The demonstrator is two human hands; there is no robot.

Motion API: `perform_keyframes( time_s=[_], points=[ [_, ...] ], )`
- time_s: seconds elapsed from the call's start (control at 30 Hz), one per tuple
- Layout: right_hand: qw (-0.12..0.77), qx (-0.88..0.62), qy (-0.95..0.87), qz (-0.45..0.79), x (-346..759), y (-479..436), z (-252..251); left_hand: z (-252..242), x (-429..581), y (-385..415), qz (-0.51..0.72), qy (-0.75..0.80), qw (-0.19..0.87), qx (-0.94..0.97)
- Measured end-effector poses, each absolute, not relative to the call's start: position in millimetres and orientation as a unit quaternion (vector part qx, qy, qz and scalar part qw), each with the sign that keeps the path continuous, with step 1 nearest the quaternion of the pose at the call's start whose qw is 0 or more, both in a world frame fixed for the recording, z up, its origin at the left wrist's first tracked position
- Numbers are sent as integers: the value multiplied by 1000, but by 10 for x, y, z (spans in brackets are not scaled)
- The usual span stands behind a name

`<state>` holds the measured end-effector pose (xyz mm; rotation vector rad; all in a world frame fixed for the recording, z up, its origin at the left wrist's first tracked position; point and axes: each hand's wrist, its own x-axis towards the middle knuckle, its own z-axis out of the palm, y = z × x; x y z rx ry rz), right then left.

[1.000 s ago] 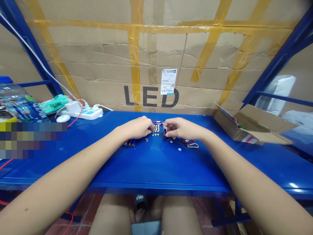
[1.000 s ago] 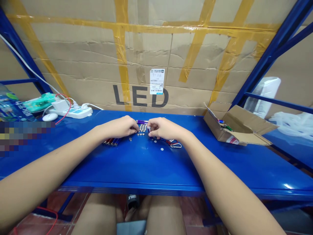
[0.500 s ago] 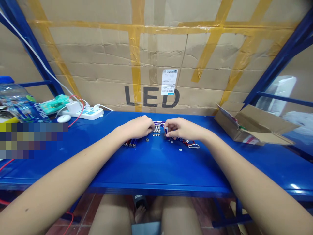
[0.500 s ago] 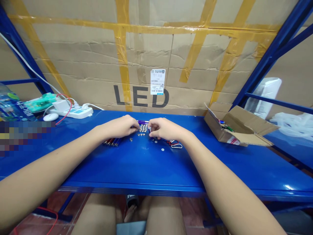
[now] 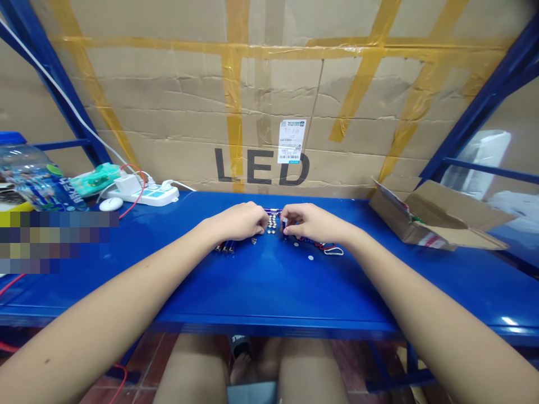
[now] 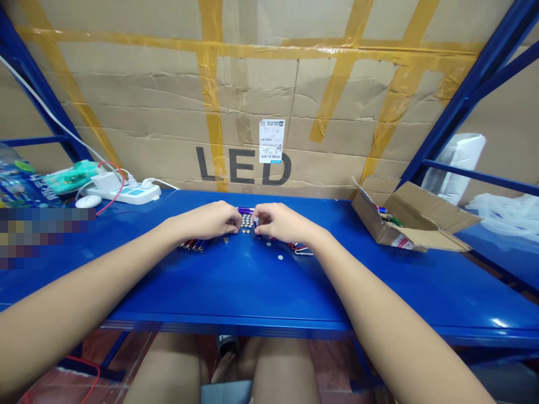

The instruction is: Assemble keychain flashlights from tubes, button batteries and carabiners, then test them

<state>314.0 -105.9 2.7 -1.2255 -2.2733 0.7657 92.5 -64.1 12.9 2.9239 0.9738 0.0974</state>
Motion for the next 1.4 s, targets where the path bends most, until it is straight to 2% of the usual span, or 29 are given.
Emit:
perform_keyframes(
  time_s=[0.33,0.7,0.97,1.4],
  points=[
    [236,-453,-819,261,3083,-1063,12,79,924,-613,29,333,8,943],
    [247,-451,-822,246,3079,-1046,-7,142,917,-657,70,361,59,928],
    [270,-466,-811,229,3081,-1037,-9,174,972,-721,264,253,92,926],
    [274,-468,-809,225,3072,-1036,-32,82,1035,-726,241,178,32,953]
  ],
)
